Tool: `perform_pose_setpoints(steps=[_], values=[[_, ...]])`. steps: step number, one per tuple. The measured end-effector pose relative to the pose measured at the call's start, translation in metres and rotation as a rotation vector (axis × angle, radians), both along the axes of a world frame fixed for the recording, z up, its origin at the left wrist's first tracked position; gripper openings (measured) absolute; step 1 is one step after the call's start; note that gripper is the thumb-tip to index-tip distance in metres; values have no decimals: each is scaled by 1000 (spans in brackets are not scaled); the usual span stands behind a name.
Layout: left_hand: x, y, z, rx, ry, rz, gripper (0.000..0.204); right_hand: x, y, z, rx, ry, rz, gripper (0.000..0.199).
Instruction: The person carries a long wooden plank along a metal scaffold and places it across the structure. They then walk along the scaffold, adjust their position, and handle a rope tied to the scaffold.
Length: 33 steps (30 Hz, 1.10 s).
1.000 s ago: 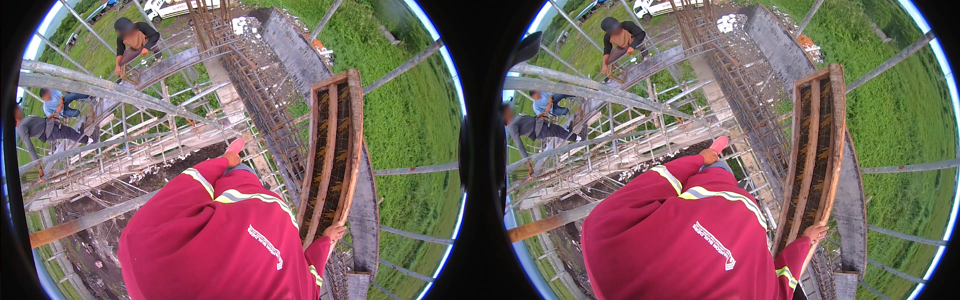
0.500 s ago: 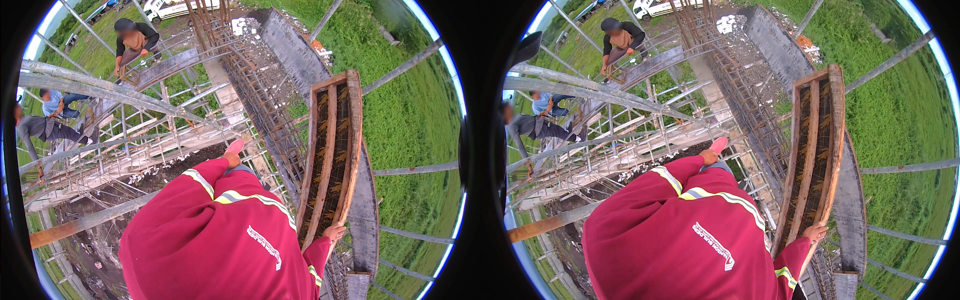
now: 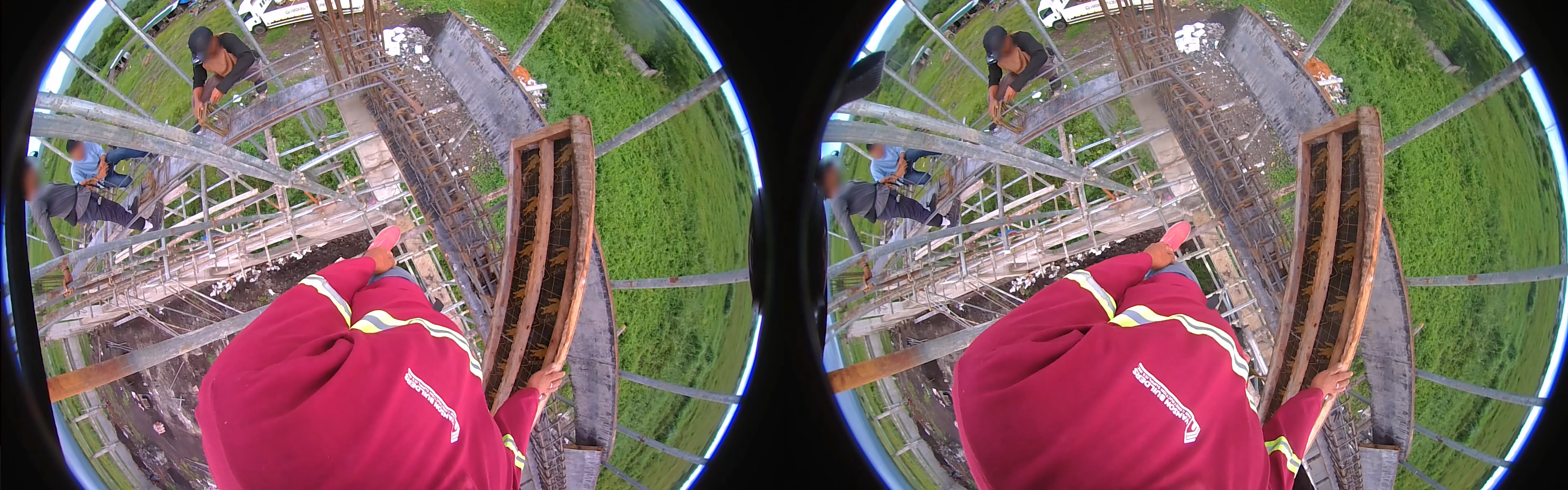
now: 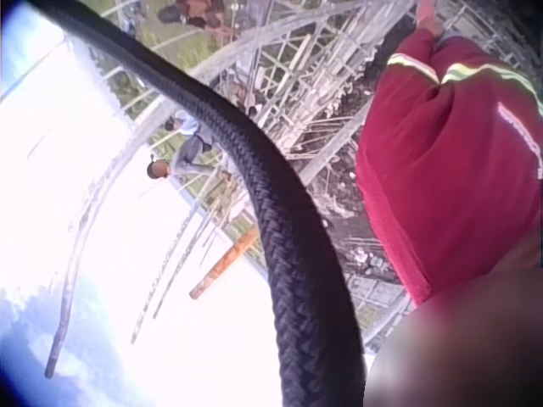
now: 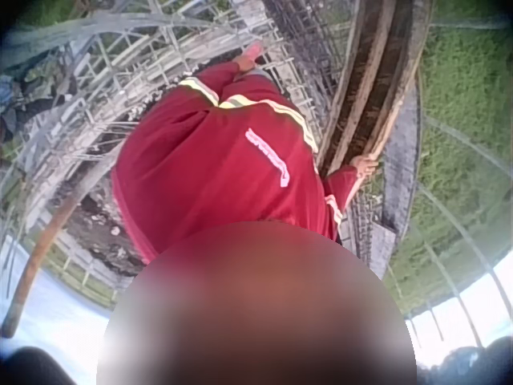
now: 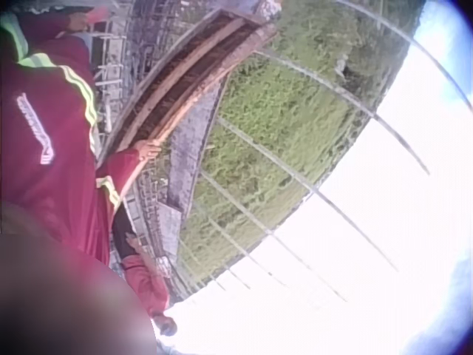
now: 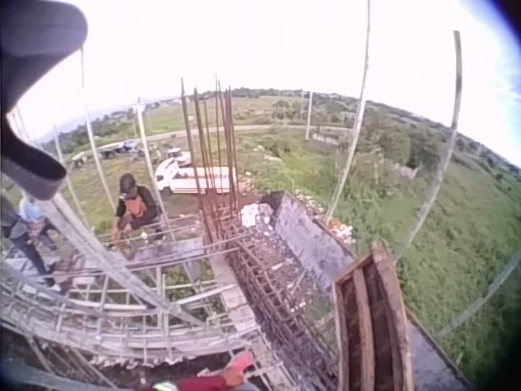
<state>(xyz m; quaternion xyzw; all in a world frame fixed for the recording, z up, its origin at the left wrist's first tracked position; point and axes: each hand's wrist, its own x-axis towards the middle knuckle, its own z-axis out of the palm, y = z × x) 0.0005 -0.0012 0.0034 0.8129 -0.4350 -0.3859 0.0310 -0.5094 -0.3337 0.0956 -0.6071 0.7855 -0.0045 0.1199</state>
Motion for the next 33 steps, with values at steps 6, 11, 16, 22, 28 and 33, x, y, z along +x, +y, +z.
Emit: perform_pose_setpoints(steps=[6, 11, 16, 22, 28, 33], values=[[-1, 1, -3, -3, 33, 114, 38, 7, 4, 9, 6, -11, -12, 79], [0, 2, -11, -8, -9, 21, 38, 6, 2, 7, 17, 15, -33, 79], [0, 0, -6, 23, -20, -12, 38, 0, -2, -2, -14, 27, 15, 78], [0, 0, 2, 12, 11, 45, 38, -2, -3, -5, 6, 13, -2, 78], [1, -3, 1, 27, 6, 17, 38, 3, 0, 2, 6, 19, -10, 78], [2, -4, 5, 34, 13, 8, 38, 5, 2, 4, 18, 1, -30, 78]])
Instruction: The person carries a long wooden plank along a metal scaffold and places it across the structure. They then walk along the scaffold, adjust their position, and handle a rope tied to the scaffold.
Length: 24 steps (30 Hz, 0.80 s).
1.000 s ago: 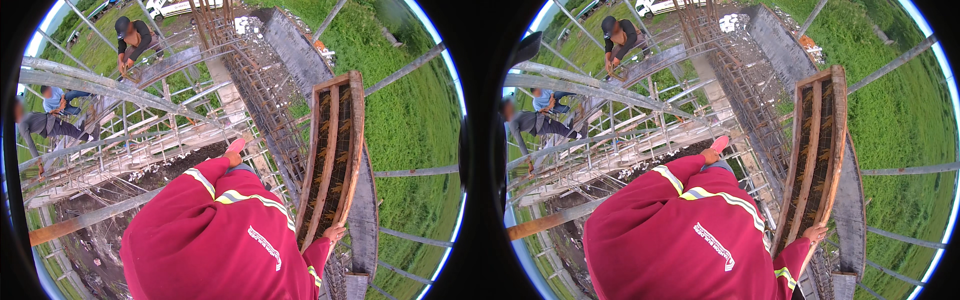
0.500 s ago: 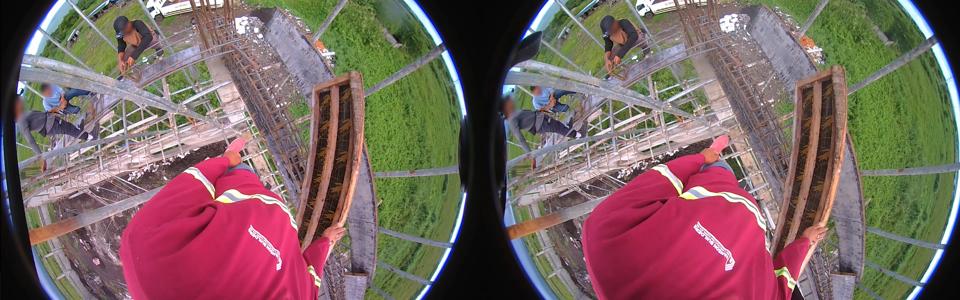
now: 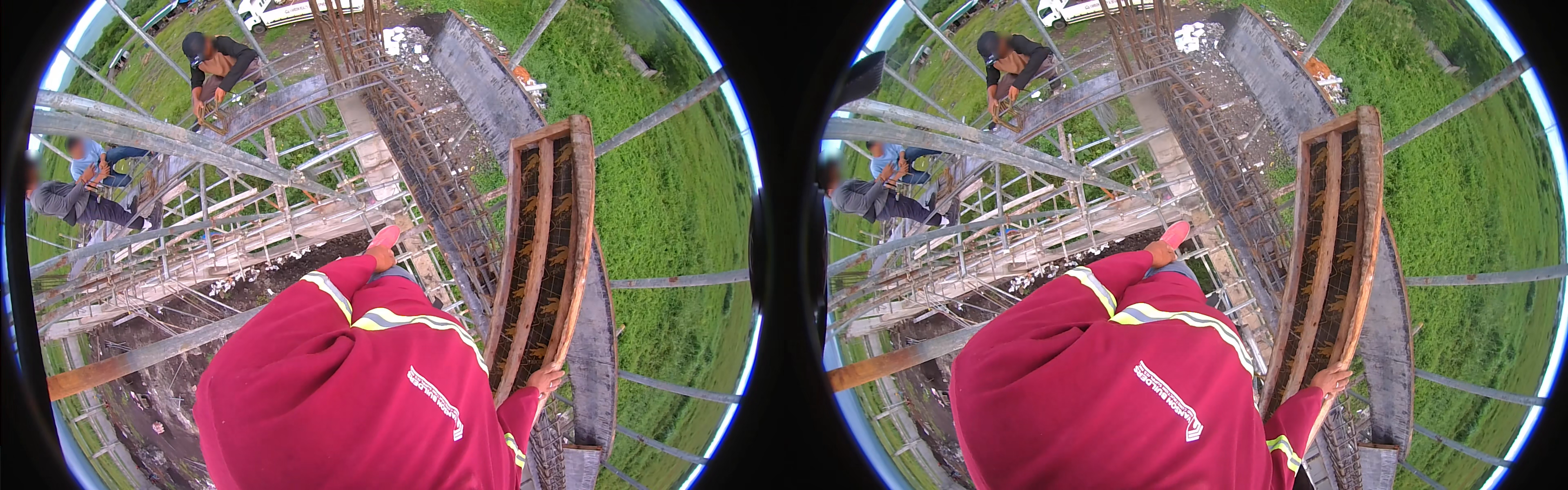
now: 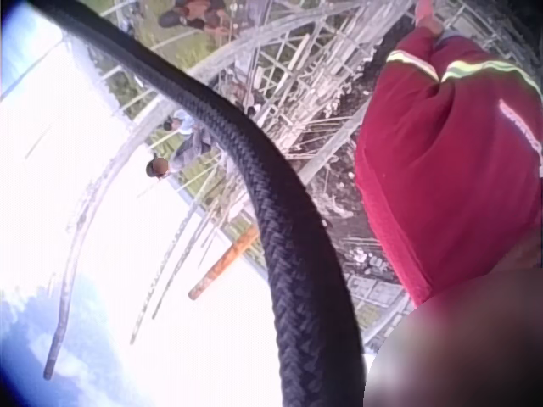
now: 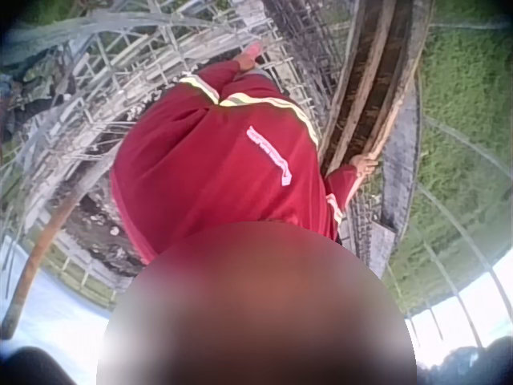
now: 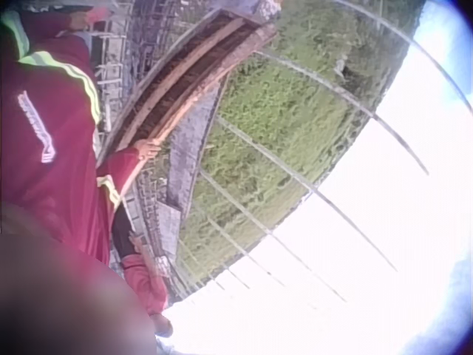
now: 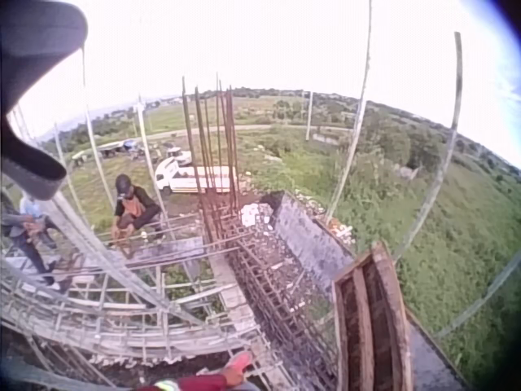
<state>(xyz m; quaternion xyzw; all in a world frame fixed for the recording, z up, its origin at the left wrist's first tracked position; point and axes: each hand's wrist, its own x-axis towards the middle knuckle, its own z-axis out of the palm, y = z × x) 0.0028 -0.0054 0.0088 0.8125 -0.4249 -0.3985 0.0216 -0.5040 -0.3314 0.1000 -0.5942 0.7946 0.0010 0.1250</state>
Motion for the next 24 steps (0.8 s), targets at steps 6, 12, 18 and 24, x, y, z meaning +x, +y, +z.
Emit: perform_pose_setpoints(steps=[6, 12, 18, 24], values=[[1, -2, 1, -26, 16, 20, 38, 0, 0, 1, -3, 2, 5, 79], [1, -6, -1, 18, 29, 29, 38, -1, -1, -1, -10, -10, 7, 78], [1, -7, -1, 23, 47, 97, 38, -6, -3, -9, -50, -1, 21, 78], [1, -8, -4, 7, 50, 62, 38, -6, -2, -8, -41, 17, 30, 78]])
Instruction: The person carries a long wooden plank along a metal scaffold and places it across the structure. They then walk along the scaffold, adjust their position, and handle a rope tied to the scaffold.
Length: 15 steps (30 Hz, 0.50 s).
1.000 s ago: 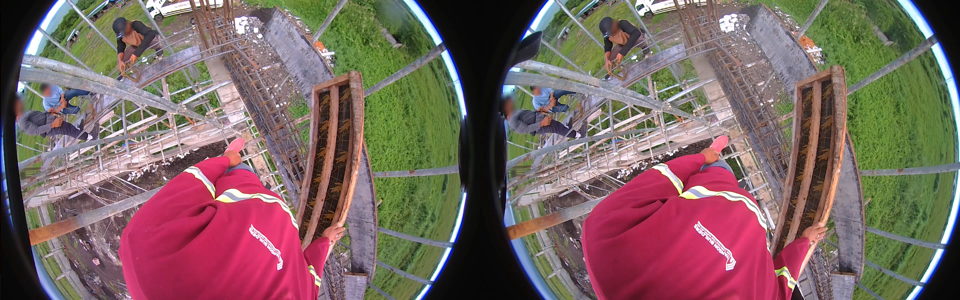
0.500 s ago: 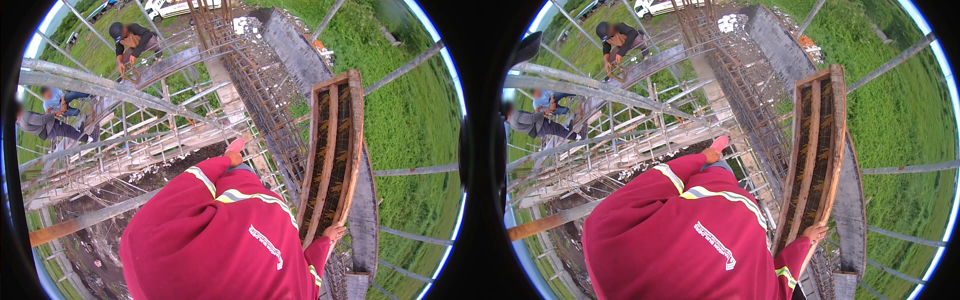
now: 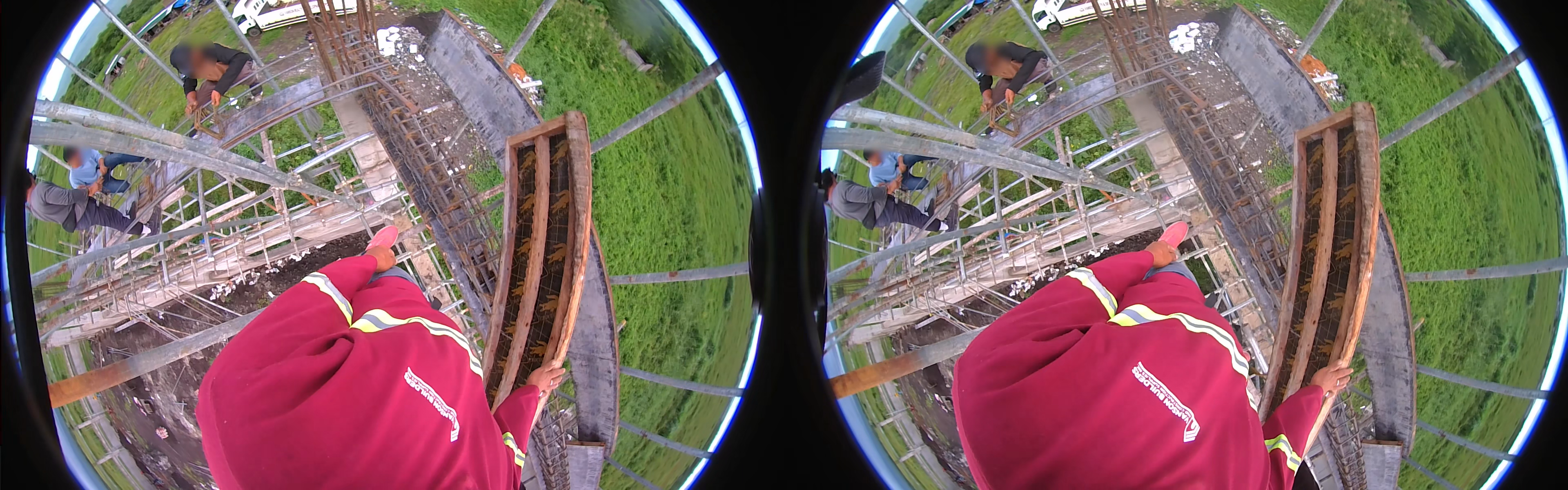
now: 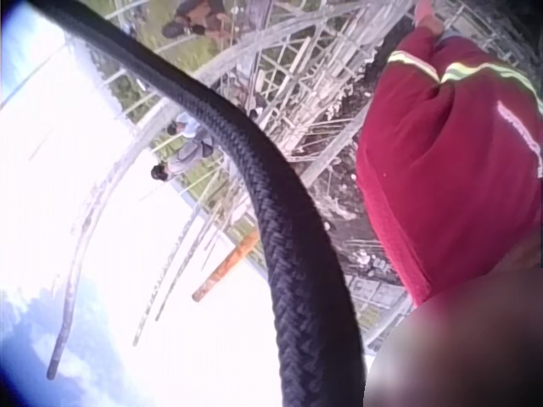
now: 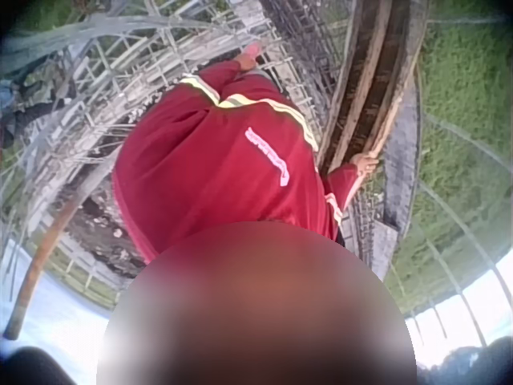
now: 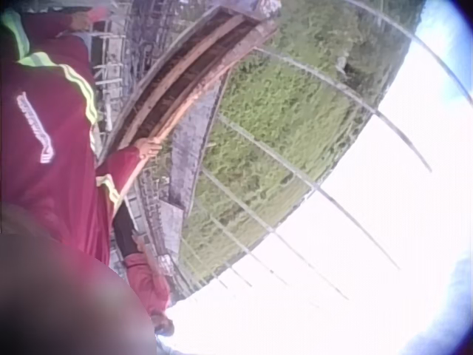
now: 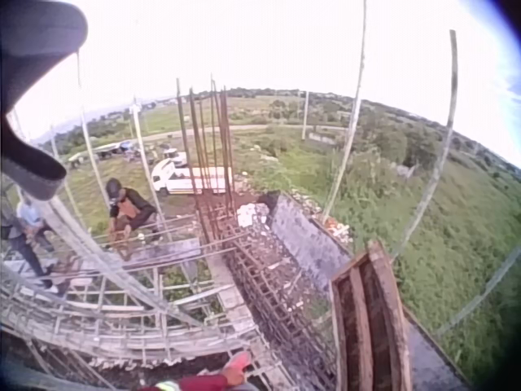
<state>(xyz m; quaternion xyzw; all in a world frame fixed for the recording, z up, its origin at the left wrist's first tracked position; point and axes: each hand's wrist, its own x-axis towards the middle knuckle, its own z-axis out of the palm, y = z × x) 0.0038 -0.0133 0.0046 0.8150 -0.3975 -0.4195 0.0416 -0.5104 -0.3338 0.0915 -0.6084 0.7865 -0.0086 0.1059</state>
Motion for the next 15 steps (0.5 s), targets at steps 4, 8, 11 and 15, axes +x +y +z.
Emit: perform_pose_setpoints(steps=[4, 8, 11, 15], values=[[1, -1, -3, 22, -36, -100, 39, 5, 3, 5, 4, -6, -17, 77], [1, -1, -7, 20, -29, -93, 39, 7, 3, 7, 31, 7, -46, 77], [0, 0, -10, -6, -16, -46, 39, 5, 1, 6, 29, 7, -39, 76], [-1, 1, -8, -23, 0, 21, 38, 3, 0, 3, 16, 17, -19, 76]])
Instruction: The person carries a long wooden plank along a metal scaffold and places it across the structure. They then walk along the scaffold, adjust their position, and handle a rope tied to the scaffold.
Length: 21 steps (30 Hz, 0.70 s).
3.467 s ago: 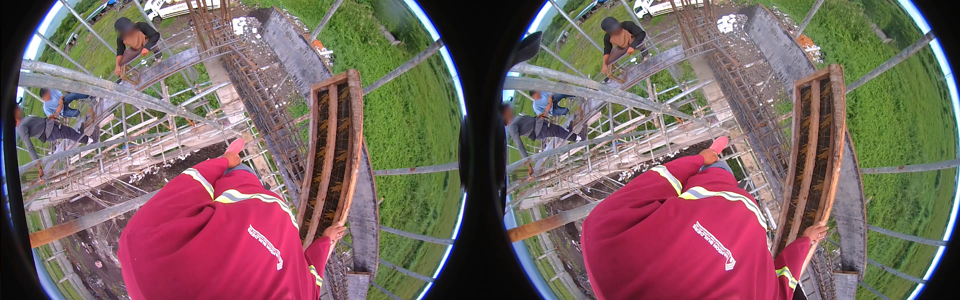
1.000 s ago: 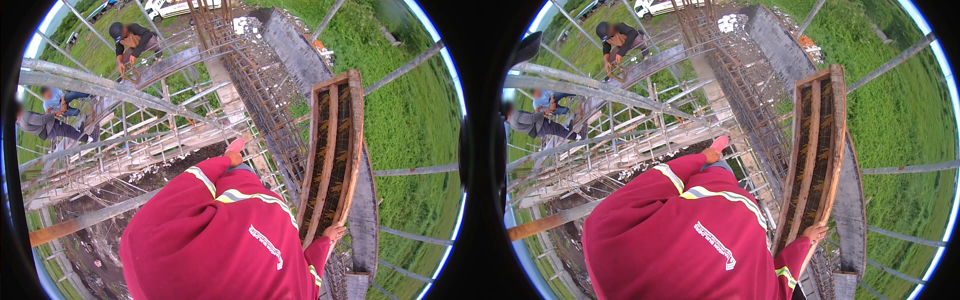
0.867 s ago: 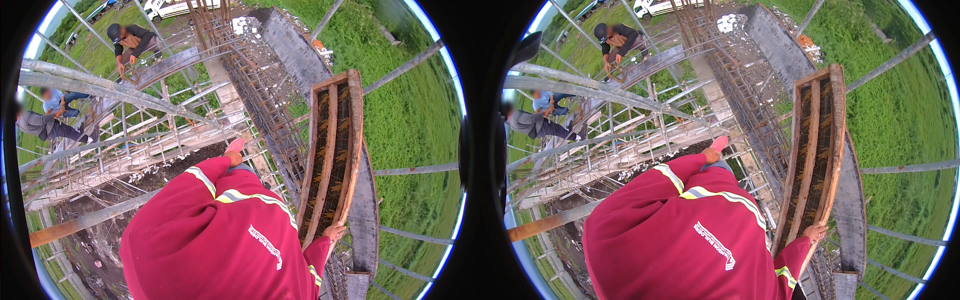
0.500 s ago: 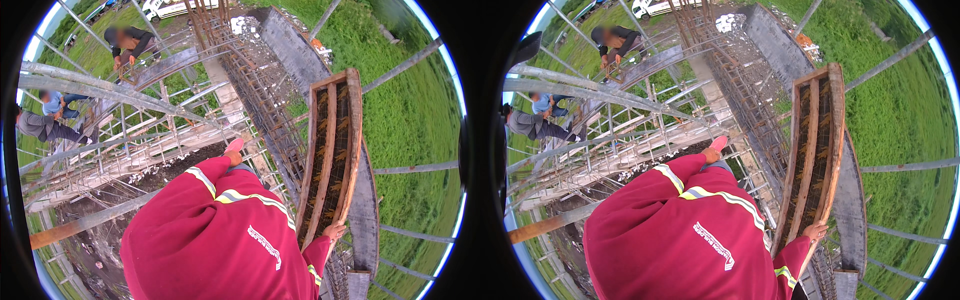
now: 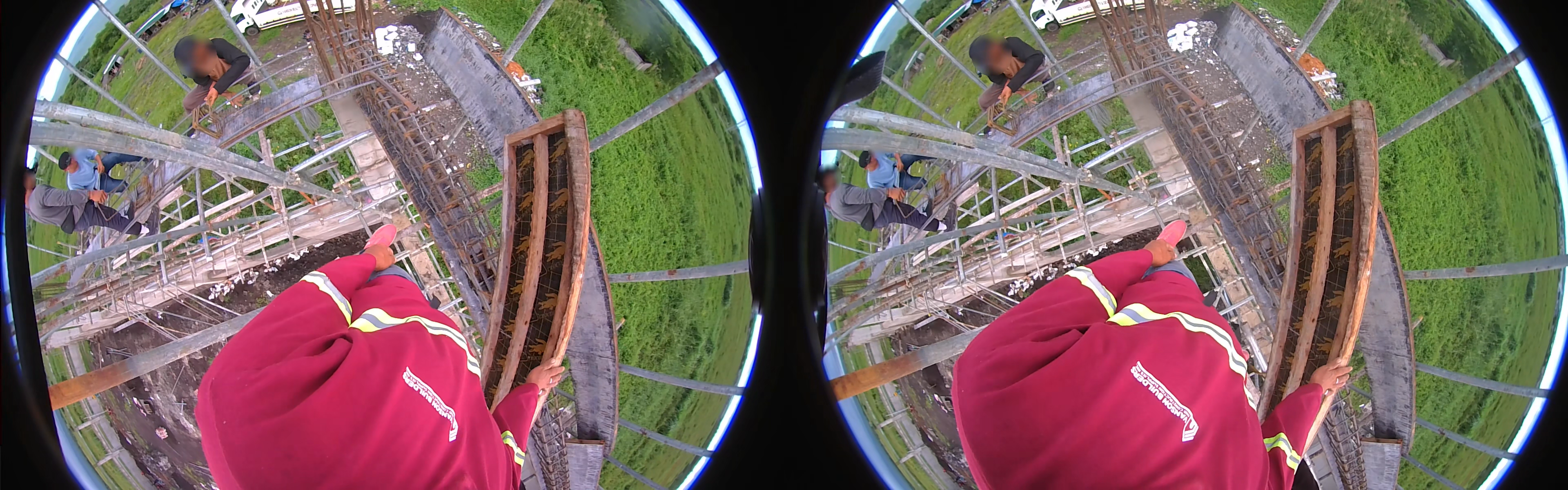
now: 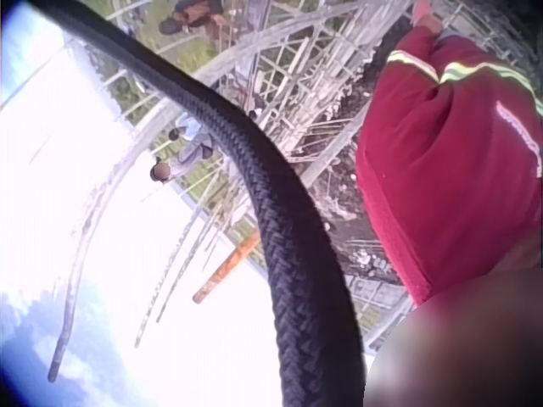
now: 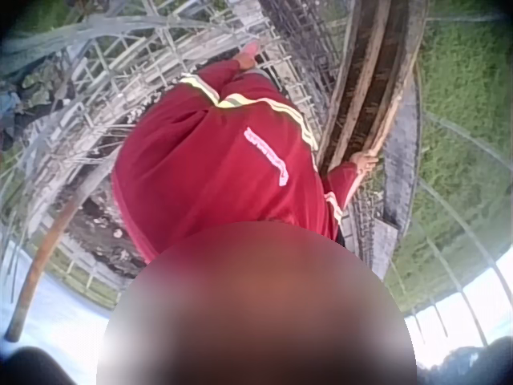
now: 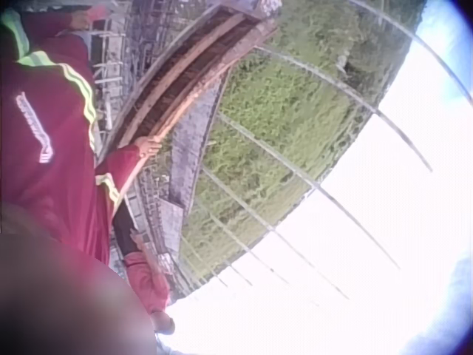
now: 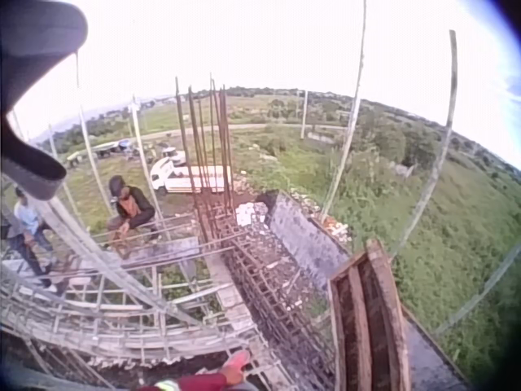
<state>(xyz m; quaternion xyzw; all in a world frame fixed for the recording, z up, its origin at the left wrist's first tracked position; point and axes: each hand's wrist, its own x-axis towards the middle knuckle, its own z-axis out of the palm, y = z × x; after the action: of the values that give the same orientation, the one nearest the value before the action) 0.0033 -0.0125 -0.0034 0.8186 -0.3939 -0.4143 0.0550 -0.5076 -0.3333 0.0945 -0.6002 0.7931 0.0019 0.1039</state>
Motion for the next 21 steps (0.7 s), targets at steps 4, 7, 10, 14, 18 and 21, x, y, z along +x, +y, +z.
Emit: perform_pose_setpoints(steps=[4, 7, 10, 14, 18, 21], values=[[0, 0, 1, 6, -14, -12, 38, 0, 0, 1, -11, -15, -1, 77], [0, 2, -3, -12, -23, -12, 37, 2, 1, 2, -13, -22, -3, 77], [0, 3, -10, -54, -54, -54, 37, 3, 1, 3, -11, -40, -8, 78], [0, 2, -13, -26, -50, -84, 35, 3, 1, 4, -16, -44, -7, 78], [-1, 1, -6, -51, -66, -79, 34, 2, 1, 4, -13, -51, 9, 78], [-1, 0, -1, -43, -23, -6, 34, 3, 2, 5, -3, -49, 5, 78]])
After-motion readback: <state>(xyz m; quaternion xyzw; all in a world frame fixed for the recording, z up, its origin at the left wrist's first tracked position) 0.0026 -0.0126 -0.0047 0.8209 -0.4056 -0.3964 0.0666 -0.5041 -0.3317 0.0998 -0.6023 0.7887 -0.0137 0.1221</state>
